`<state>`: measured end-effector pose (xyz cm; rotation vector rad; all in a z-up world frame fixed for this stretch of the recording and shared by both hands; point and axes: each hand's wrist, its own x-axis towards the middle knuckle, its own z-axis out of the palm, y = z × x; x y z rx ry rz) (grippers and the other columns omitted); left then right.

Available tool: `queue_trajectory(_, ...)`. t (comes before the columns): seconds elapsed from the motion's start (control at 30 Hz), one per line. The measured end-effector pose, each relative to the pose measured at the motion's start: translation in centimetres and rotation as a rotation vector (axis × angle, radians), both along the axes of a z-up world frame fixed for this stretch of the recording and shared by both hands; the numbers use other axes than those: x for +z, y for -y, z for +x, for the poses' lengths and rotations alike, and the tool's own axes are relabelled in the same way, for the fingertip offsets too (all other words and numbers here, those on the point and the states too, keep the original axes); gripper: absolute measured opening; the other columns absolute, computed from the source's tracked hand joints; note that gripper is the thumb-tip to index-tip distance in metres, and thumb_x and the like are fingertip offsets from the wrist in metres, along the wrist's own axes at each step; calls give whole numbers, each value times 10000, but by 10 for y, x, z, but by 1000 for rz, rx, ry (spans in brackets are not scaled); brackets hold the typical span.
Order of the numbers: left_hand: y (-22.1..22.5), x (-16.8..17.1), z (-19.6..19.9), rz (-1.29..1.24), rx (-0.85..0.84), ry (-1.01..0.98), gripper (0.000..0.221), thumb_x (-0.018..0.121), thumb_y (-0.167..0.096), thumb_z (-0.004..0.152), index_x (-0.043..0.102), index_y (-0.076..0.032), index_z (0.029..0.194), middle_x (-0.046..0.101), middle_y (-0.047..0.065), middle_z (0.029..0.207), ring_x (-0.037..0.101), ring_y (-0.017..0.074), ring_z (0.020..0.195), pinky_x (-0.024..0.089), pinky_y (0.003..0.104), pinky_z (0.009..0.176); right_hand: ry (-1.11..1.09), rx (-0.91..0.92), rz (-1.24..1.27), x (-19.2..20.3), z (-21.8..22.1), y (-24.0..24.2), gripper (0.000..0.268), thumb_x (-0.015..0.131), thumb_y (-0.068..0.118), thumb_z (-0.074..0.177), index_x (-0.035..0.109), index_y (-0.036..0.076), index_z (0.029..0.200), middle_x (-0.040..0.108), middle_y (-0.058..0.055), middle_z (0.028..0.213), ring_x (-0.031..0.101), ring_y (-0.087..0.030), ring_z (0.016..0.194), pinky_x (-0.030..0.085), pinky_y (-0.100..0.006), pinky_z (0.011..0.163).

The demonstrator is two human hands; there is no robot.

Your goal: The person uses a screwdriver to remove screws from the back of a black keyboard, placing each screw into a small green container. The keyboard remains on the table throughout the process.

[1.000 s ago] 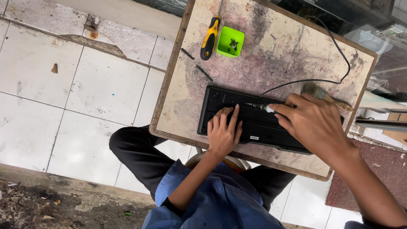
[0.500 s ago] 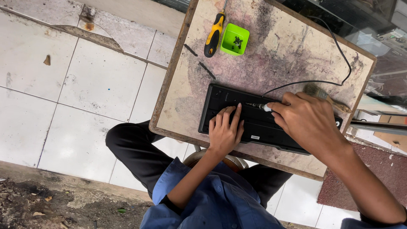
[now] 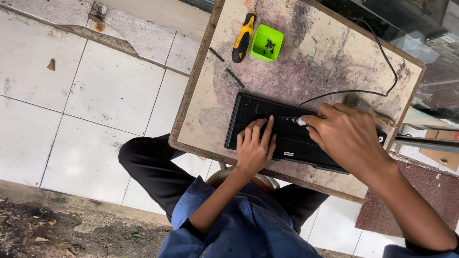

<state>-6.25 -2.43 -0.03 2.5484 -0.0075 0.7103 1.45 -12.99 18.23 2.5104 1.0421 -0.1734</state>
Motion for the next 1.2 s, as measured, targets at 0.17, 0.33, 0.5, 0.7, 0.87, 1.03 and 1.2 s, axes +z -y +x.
queue_trajectory(0.17,0,1,0,2,-2,-2,392,476,-273,883,502,-93,1231,552,44,1076,544,179,966,378,296,687,3,3,10,2,0,-2,186,563,317,838,649,237,982,596,15,785,653,-204,668,507,-327,410)
queue_trajectory(0.33,-1,2,0,3,-1,-2,387,481,-269,883,506,-93,1226,554,41,1074,544,173,968,377,291,688,12,22,11,1,0,-3,170,584,299,827,653,229,966,598,11,771,650,-197,677,506,-320,417)
queue_trajectory(0.5,0,0,0,2,0,3,390,487,-268,878,505,-94,1227,555,43,1073,544,174,972,382,292,689,-11,15,-7,1,1,-6,186,587,282,825,646,207,984,610,-1,806,658,-210,693,523,-309,418)
queue_trajectory(0.7,-1,3,1,18,12,9,386,484,-278,882,507,-103,1226,557,39,1068,550,171,962,389,291,689,-93,6,-36,-4,10,-9,138,601,234,826,649,158,931,624,-38,782,661,-235,629,552,-343,462)
queue_trajectory(0.87,2,-4,3,27,18,64,385,489,-254,856,525,-107,1210,534,46,1030,532,189,955,364,298,698,-282,-142,-30,-25,25,1,275,459,184,913,588,72,698,523,-61,468,584,-248,493,477,-324,480)
queue_trajectory(1.03,3,-4,5,42,24,114,384,488,-241,840,539,-114,1199,510,56,996,515,208,954,337,305,705,-466,-259,58,-10,31,-12,480,566,266,812,472,-62,1149,597,-199,574,605,-268,441,473,-349,395)
queue_trajectory(1.2,5,-4,5,52,25,109,376,494,-237,842,548,-110,1191,508,58,1003,503,204,958,317,307,718,-328,-117,298,-59,34,6,54,533,-25,758,578,-53,763,540,-236,722,581,-382,540,496,-421,442)
